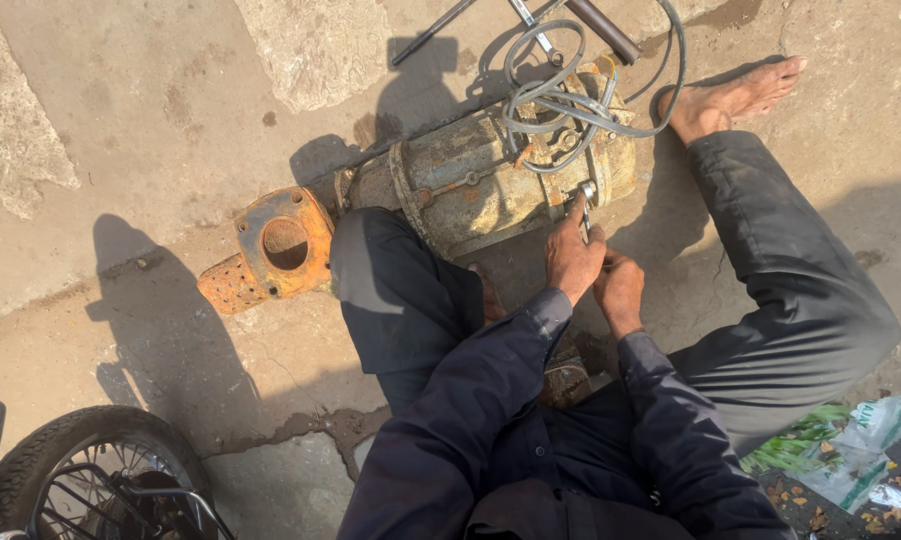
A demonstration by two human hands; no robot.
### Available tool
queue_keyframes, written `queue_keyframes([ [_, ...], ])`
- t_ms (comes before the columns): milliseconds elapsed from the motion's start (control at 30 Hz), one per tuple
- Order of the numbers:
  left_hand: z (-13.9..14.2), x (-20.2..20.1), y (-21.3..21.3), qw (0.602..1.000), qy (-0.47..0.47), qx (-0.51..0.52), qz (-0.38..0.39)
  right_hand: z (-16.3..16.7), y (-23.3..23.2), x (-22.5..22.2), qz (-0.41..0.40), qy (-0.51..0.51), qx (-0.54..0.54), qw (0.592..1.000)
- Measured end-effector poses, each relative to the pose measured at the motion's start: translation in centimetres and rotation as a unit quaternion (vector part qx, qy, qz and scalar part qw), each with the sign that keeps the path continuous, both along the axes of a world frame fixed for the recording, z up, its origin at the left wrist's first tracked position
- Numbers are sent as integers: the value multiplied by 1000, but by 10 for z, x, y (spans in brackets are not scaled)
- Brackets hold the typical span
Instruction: The person sits on the ground and uses a wrench to loosen and remove bolts from a rusty cylindrical motor. They repeatedly adjust the tool and reposition the motor while working on the bolted flange.
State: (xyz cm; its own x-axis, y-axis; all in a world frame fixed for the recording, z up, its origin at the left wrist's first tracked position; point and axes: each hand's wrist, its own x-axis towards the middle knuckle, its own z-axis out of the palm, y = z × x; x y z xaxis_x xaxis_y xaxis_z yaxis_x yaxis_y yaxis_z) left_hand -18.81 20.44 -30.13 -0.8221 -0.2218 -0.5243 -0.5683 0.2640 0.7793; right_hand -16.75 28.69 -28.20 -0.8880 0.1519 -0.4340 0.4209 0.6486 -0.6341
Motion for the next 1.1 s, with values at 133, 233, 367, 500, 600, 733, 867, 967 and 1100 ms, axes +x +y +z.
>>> queue_keyframes([
  [133, -2, -9, -3, 1000, -22, -7, -20, 9, 1, -5, -42, -90, -33, 995],
  [233, -3, -10, -6, 999, -11, -9, -31, 10, -2, -6, -55, -113, -39, 991],
  [367, -5, -7, -6, 999, 3, -20, -41, 4, 4, -5, 15, -53, 2, 998],
  [500, -7, -4, -1, 998, -45, -16, -51, -7, 23, -8, 76, -3, 34, 996],
  [600, -8, -5, 1, 998, -27, -42, -47, -10, 30, -14, 95, -55, 9, 994],
  [733, -6, -11, -7, 998, 14, -45, -44, -5, 29, -20, 112, -106, -25, 988],
  [867, 3, -16, -9, 995, -39, -58, -78, 34, 28, -9, 77, -173, -47, 981],
  [967, 6, -20, -8, 997, 16, -56, -52, 69, 25, -6, 107, -90, 10, 990],
  [1100, -6, -30, -16, 990, -3, 125, 65, 107, 13, -28, 260, 55, 57, 962],
])
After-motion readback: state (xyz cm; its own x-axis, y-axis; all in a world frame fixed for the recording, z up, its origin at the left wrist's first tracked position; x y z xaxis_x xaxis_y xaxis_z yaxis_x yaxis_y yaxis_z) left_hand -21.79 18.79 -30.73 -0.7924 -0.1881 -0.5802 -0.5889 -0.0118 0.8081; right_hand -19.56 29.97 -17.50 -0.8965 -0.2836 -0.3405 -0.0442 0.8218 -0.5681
